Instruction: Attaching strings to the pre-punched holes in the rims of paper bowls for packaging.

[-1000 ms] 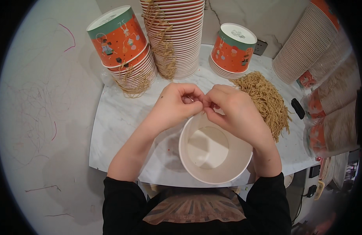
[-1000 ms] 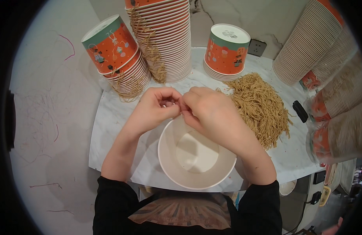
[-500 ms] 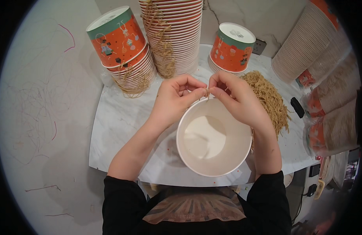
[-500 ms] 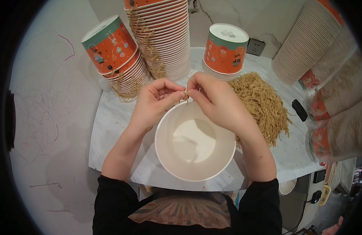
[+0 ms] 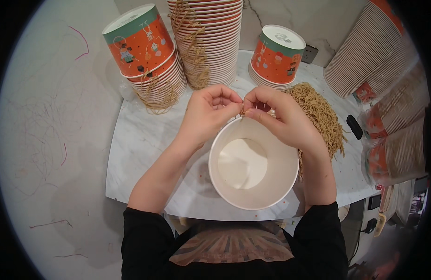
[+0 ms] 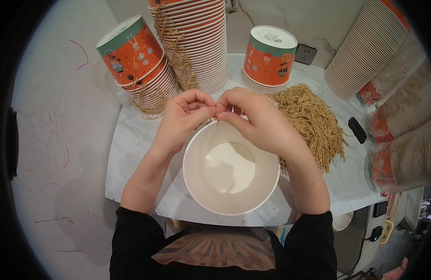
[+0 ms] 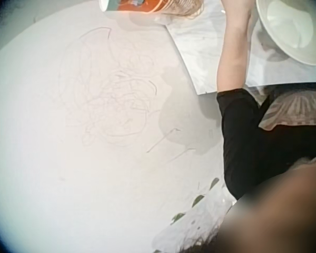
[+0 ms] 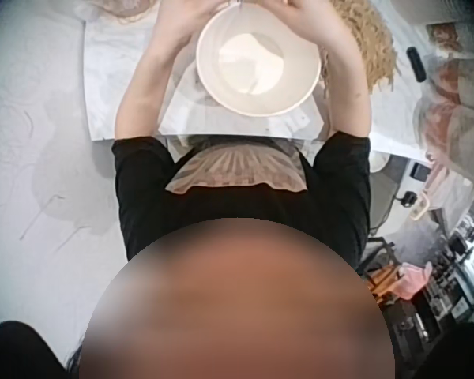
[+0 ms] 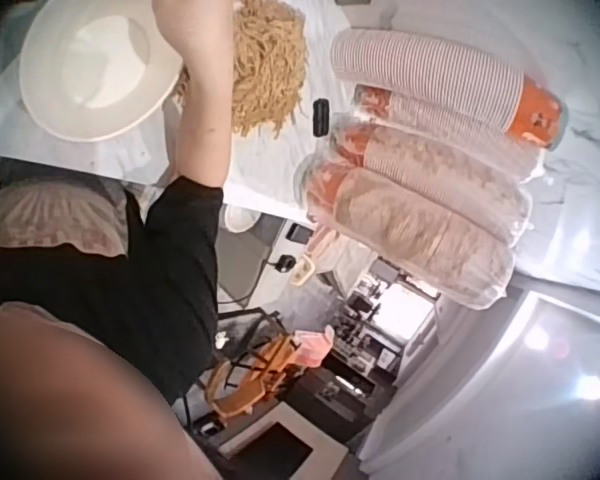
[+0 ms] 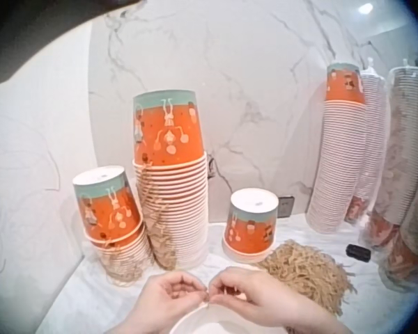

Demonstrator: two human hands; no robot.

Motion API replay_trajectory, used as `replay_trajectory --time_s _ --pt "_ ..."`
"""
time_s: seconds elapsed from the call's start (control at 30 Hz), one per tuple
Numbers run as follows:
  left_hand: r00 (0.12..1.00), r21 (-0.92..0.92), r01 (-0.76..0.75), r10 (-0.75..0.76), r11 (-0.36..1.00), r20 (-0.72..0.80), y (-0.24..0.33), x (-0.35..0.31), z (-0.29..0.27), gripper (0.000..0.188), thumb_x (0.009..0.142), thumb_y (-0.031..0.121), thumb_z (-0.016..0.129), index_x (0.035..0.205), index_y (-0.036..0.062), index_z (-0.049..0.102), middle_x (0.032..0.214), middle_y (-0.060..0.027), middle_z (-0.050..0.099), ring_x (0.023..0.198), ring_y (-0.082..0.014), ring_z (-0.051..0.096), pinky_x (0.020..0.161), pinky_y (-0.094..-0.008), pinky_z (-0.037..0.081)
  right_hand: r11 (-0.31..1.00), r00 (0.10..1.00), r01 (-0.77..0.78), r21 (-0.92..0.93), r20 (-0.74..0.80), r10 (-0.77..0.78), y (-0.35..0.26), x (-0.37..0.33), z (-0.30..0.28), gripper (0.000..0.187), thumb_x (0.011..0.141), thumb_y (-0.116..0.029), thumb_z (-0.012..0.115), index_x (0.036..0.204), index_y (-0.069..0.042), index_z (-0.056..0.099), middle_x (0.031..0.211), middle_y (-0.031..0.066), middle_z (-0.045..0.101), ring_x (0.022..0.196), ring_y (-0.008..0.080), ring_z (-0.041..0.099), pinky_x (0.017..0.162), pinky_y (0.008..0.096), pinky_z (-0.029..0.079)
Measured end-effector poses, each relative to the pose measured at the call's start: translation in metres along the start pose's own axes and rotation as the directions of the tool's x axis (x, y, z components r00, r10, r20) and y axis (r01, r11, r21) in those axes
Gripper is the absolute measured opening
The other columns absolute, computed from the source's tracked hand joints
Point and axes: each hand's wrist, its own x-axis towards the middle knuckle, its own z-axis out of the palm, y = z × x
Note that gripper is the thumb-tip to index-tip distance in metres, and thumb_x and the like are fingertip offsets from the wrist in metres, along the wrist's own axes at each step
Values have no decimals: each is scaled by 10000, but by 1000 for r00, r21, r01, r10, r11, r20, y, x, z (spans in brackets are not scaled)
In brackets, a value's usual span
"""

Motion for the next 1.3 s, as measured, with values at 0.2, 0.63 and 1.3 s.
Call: replay_trajectory --time_s 0.2,0.63,1.3 --pt "1000 -46 -5 4 999 -21 2 0 4 95 913 22 704 998 9 664 851 0 693 721 -1 608 574 -146 432 999 1000 29 -31 -3 -30 -1 -1 -3 130 901 -85 659 982 12 631 902 110 639 827 214 636 767 331 510" --pt "996 -153 -21 33 988 78 -9 5 1 142 964 30 680 1095 12 627 951 -18 691 820 -32 638 684 -167 506 999 997 17 -37 -77 -19 8 2 -1 97 919 -47 627 989 15 600 872 122 616 813 227 630 747 336 504" --pt "996 -243 43 -23 969 84 -6 7 -3 123 950 48 709 1053 11 655 948 -54 731 825 -79 692 712 -206 569 1000 995 18 13 -99 -17 7 4 0 68 974 -63 619 984 -12 576 854 15 597 834 105 569 758 265 467"
